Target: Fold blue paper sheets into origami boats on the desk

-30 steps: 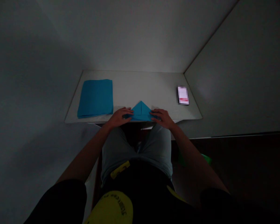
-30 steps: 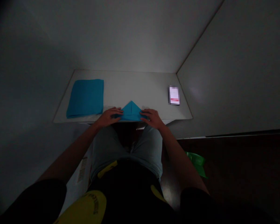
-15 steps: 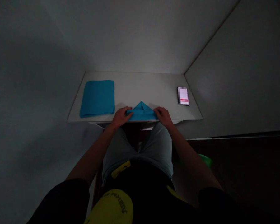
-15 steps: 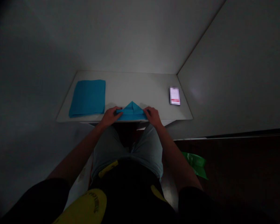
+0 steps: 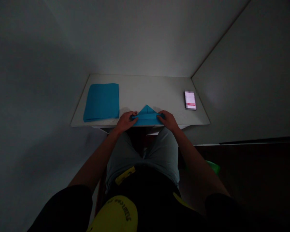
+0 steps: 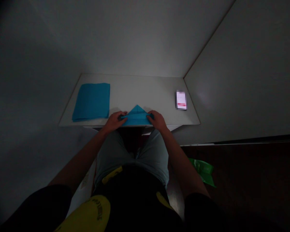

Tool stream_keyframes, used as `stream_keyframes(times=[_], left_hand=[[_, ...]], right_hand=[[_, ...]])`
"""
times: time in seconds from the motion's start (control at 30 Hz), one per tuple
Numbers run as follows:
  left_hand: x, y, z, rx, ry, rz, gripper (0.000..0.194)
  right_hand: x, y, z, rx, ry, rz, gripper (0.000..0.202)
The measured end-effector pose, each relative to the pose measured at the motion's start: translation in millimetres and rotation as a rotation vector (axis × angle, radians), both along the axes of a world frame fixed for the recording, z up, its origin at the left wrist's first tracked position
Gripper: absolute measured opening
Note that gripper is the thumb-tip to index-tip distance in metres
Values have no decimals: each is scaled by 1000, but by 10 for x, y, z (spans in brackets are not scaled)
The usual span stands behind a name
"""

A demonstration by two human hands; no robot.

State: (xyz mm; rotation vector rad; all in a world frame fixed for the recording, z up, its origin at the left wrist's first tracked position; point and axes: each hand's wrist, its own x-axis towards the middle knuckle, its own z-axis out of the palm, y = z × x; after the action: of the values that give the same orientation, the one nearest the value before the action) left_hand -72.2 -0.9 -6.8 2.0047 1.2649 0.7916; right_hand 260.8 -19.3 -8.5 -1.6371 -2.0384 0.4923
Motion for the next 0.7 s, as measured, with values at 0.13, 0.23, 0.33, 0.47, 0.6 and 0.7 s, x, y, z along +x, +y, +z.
stream_keyframes(times=[0.13, 0.23, 0.33, 0.47, 0.6, 0.7], left_hand=[[2, 3, -3, -6, 42, 51, 20], [34, 6, 11, 0, 89, 114, 28], [130, -47, 60, 111, 178, 181, 40], [362, -230, 117, 223, 322, 22, 44], [529, -409, 76, 232, 362, -165, 60], [512, -478, 29, 250, 396, -144, 71]], right_hand=[[-80, 53, 32, 24, -61, -46, 34], [-185, -24, 104, 115, -142, -144, 41], [-318, -164, 149, 165, -253, -142, 37], [-475, -338, 96, 122, -281, 84, 39], [-455, -460, -3, 125, -238, 175, 51], [-329, -525, -41, 145, -238, 182, 65]])
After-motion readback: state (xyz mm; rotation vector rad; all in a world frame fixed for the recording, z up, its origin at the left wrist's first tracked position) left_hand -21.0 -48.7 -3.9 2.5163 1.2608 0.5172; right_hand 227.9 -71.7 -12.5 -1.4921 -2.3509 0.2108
